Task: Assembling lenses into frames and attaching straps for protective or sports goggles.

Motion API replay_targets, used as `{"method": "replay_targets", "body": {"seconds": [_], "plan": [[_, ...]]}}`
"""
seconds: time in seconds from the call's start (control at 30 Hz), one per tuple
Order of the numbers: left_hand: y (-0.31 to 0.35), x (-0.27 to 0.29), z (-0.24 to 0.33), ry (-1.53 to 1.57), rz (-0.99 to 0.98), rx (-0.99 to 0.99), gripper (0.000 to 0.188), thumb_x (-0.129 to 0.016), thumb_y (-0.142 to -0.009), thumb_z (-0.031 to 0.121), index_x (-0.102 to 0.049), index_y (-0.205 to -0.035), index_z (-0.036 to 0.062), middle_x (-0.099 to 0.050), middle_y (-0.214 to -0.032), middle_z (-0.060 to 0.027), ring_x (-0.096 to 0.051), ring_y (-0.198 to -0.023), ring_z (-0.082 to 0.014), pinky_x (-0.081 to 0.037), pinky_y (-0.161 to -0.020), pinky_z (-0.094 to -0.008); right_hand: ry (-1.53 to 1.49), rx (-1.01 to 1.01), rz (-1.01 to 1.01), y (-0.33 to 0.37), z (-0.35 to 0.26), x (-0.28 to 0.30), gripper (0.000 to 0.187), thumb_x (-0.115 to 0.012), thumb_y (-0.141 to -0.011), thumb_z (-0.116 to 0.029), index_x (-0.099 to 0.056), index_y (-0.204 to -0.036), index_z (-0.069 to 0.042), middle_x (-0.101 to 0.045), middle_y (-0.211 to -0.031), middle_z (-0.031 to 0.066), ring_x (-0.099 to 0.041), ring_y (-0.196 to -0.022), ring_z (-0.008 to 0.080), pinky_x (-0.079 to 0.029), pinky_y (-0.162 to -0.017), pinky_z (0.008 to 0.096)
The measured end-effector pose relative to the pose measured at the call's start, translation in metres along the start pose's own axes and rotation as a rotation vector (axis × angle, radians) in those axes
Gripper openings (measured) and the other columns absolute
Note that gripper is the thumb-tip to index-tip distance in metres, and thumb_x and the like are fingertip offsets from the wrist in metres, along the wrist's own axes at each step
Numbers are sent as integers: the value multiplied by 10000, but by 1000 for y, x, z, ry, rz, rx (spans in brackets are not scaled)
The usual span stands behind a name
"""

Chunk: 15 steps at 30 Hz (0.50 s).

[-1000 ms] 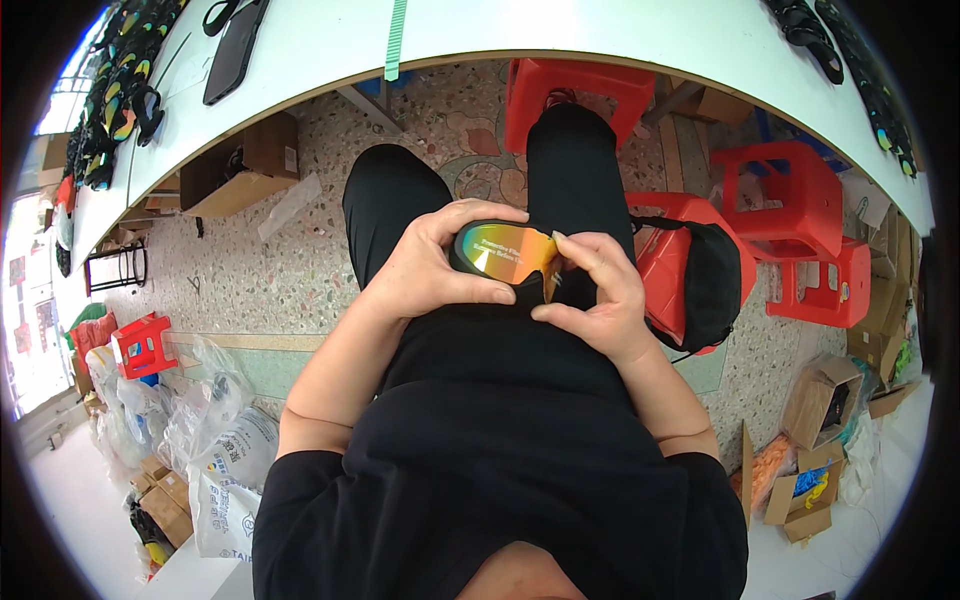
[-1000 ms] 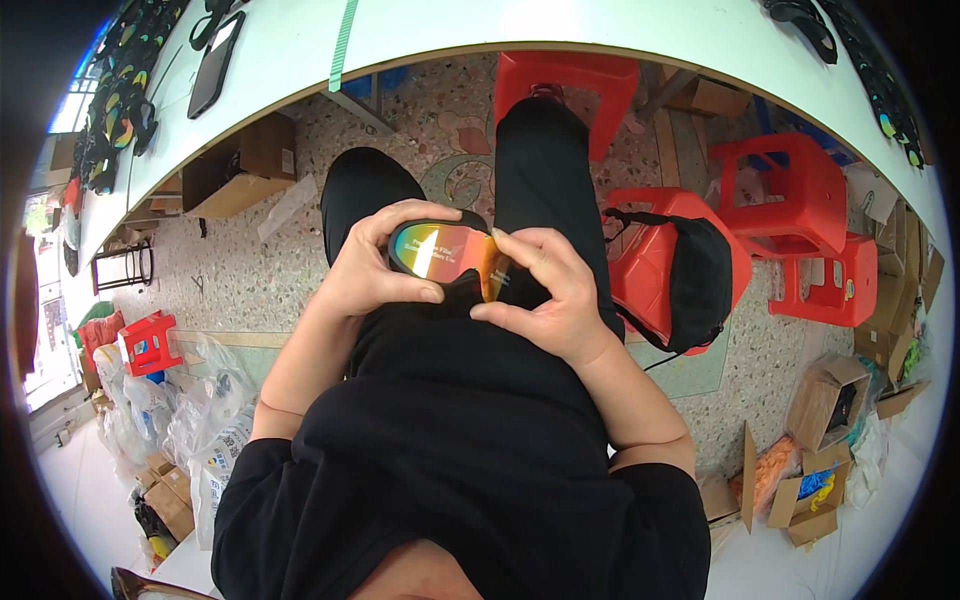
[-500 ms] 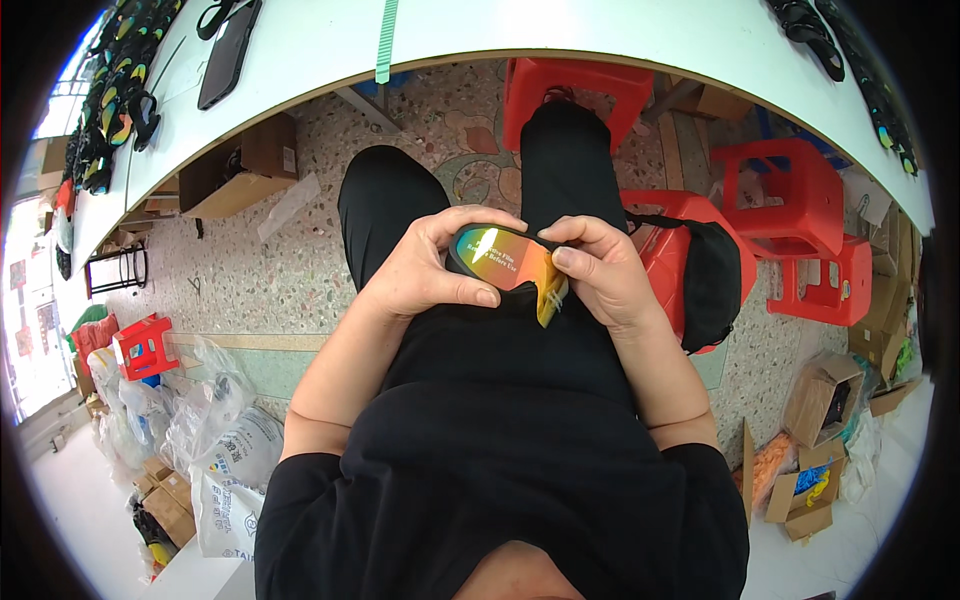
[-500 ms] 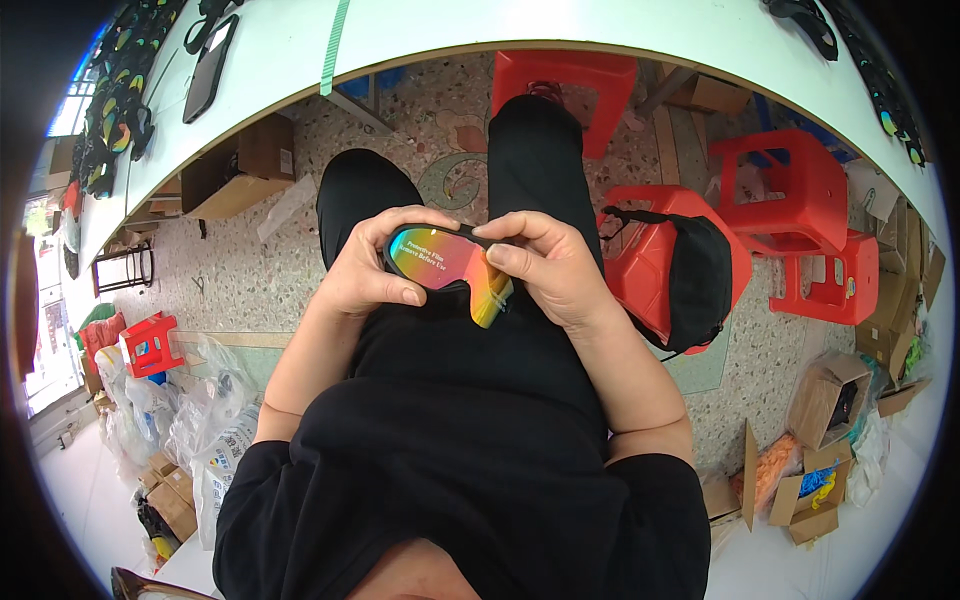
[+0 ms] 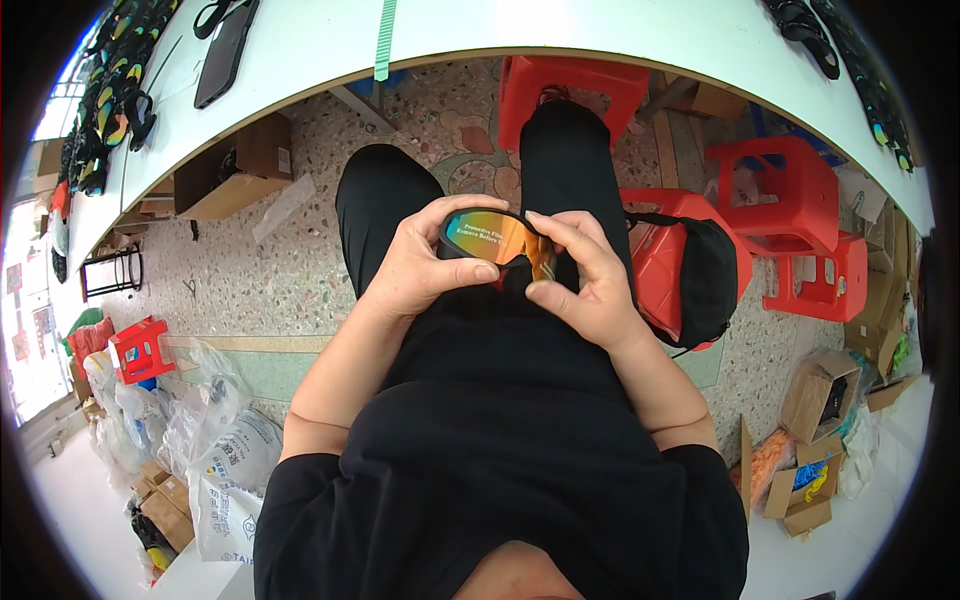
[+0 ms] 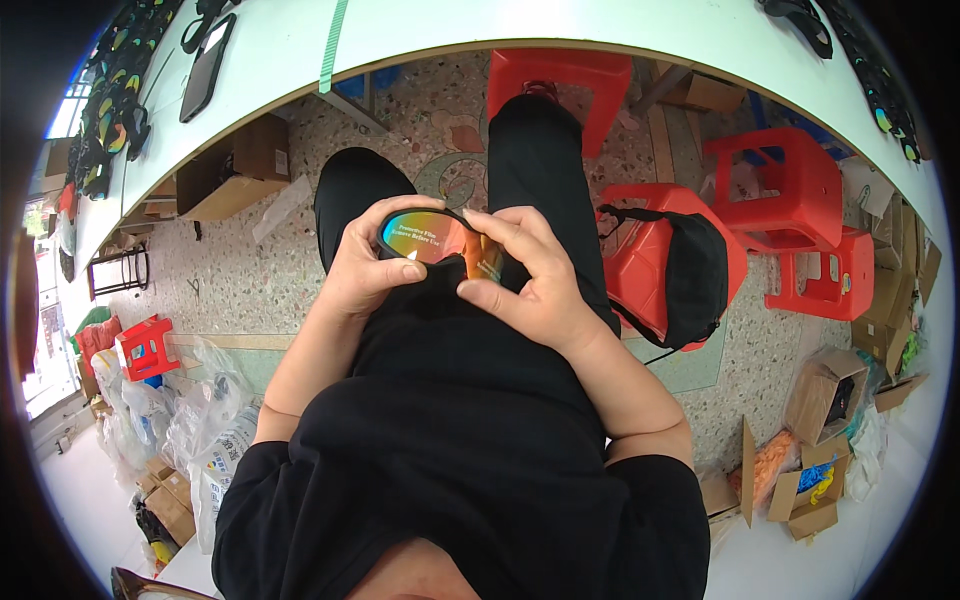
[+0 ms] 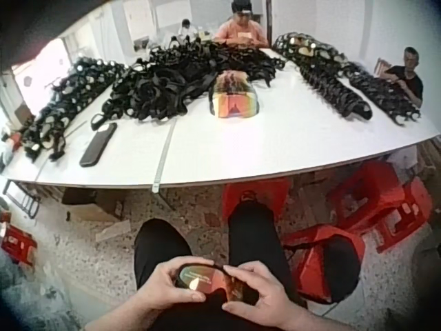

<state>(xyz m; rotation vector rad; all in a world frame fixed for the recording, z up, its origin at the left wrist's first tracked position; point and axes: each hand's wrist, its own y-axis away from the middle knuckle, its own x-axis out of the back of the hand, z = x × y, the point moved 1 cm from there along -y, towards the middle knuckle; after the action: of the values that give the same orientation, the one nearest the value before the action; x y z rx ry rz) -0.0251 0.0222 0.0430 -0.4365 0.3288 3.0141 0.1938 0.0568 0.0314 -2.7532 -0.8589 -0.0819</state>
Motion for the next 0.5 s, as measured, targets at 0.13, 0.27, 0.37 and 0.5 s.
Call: {"method": "replay_targets", "body": {"seconds": [0.13,0.27,0.37,0.5], "plan": [[2,-1,-1,-46,11,-19,661,-893,-647,117,-614,-1237,13,-640,-1180,-69,-604,-1079,-156,-459,-994,-303,107,62,-5,-3,-7,0,574,-782,-797,-170,-584,-1306,6,-542,-1127,120,-548,-1028,211,-446,-905,305],[3,6,1,-96,-4,-7,640,-900,-638,139,-639,-1213,30,-644,-1160,-68,-592,-1106,-175,-448,-1004,-318,210,174,-20,1,0,2,622,-812,-752,-167,-584,-1300,22,-562,-1118,129,-569,-1012,234,-467,-877,314],[-7,17,13,-606,-105,-305,565,-894,-634,246,-688,-1132,75,-650,-1071,-90,-578,-1129,-262,-427,-1010,-368,259,234,-1,0,5,2,629,-851,-699,-169,-615,-1255,9,-591,-1084,124,-596,-960,243,-493,-834,319],[-14,9,49,-1148,-291,-530,558,-856,-637,331,-658,-1070,40,-617,-1006,-129,-587,-956,-330,-480,-851,-417,256,241,25,-7,-1,2,554,-871,-675,-169,-661,-1159,2,-602,-1023,107,-619,-875,209,-521,-750,308]]}}
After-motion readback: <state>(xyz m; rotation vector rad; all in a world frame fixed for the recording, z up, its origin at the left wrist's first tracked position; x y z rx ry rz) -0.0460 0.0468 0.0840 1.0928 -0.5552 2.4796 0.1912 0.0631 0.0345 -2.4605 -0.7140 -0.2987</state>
